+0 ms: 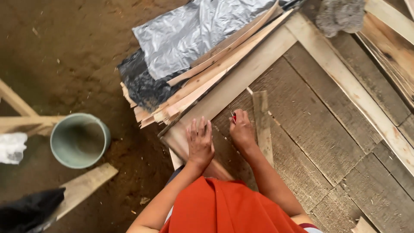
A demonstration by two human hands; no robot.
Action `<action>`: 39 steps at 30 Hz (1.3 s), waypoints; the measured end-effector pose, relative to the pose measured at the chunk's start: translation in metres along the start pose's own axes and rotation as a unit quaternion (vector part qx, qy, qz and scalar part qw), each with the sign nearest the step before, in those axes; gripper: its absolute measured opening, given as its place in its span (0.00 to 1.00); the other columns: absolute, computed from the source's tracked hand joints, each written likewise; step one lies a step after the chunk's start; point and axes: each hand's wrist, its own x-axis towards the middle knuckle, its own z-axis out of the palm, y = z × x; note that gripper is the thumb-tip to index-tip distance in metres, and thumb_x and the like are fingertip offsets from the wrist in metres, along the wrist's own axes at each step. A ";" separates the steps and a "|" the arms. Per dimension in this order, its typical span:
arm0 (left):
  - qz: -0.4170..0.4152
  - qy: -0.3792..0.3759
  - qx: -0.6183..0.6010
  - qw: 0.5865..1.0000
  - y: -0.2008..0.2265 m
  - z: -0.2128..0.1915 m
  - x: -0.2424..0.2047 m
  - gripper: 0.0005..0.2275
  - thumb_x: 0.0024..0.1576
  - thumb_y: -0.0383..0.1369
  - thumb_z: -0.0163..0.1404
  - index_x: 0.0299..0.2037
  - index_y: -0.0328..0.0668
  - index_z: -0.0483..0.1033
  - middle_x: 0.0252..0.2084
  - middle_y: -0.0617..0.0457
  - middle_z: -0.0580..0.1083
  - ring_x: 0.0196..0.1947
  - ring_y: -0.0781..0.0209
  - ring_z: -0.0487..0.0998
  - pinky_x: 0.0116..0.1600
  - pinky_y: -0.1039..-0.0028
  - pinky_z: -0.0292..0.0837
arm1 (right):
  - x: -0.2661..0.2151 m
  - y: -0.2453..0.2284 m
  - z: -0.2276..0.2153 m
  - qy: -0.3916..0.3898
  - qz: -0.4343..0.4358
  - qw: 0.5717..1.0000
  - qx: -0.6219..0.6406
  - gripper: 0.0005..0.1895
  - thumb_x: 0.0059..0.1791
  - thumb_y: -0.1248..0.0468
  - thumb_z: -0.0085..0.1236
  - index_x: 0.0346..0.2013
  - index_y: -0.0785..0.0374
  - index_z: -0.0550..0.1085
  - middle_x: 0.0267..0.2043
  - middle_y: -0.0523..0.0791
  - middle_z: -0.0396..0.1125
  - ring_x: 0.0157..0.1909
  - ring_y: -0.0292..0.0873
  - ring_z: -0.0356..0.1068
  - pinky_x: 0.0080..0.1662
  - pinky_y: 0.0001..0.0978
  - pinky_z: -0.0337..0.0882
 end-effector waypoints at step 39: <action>-0.013 -0.033 0.031 0.999 -0.048 -0.011 -0.048 0.33 0.51 0.49 0.53 0.69 0.51 0.61 0.73 0.51 0.59 0.76 0.44 0.51 0.71 0.28 0.40 | -0.033 -0.061 0.071 -0.026 -0.227 0.970 -0.088 0.22 0.47 0.67 0.52 0.54 0.43 0.69 0.58 0.41 0.56 0.39 0.65 0.76 0.43 0.62 0.79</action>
